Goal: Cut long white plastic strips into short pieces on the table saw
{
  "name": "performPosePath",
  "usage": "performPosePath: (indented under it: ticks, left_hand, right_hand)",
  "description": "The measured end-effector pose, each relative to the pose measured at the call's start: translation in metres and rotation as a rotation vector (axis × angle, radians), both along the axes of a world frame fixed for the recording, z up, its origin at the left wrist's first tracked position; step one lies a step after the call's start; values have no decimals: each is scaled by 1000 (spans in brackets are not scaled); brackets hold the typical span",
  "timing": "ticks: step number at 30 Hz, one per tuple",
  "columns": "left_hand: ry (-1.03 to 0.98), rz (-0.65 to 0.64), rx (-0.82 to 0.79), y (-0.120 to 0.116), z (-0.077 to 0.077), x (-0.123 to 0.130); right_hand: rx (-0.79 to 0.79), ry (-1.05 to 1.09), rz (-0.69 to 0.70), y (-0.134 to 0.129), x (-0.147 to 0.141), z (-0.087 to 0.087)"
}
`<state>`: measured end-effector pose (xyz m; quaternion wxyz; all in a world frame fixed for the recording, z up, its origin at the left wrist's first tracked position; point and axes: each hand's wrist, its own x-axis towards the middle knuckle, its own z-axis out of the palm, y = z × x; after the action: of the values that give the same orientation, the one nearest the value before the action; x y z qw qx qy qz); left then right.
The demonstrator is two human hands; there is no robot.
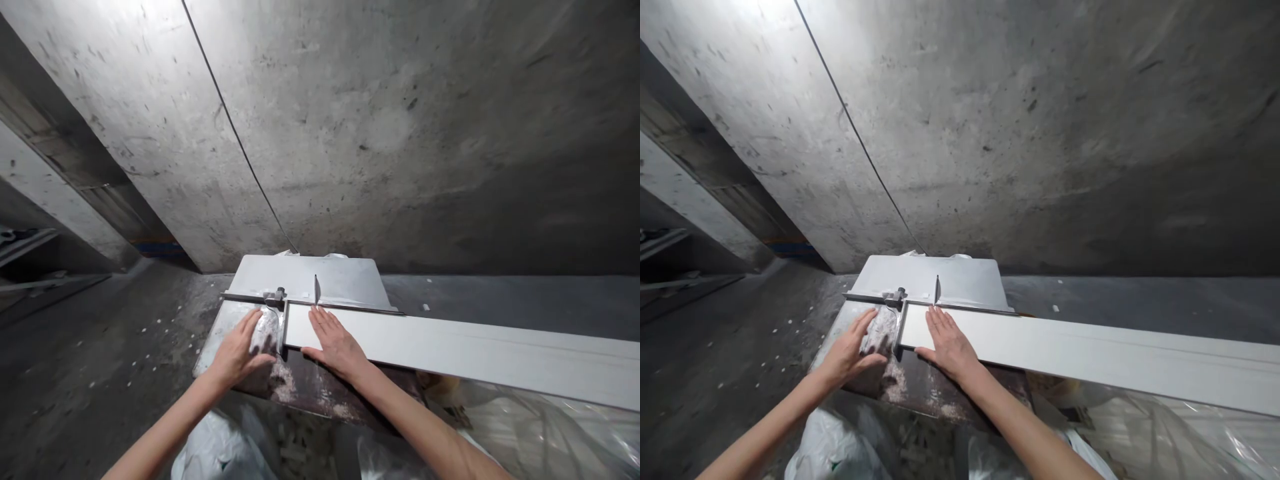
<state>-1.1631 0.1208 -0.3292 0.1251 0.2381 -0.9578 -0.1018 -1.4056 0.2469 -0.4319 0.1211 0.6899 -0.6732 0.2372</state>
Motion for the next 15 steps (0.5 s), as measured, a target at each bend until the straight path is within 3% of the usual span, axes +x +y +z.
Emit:
performPosePath:
  ticks: [3, 6, 11, 15]
  left_hand:
    - [-118, -70, 65, -2, 2, -54]
    - [-248, -103, 113, -5, -2, -89]
    - [-207, -116, 165, -20, -11, -107]
    - [-147, -132, 169, -50, -14, -130]
  right_hand:
    - [47, -25, 20, 3, 4, 8]
    - [109, -34, 78, 17, -12, 7]
    - [56, 54, 22, 30, -60, -12]
    - [37, 110, 11, 4, -94, -13]
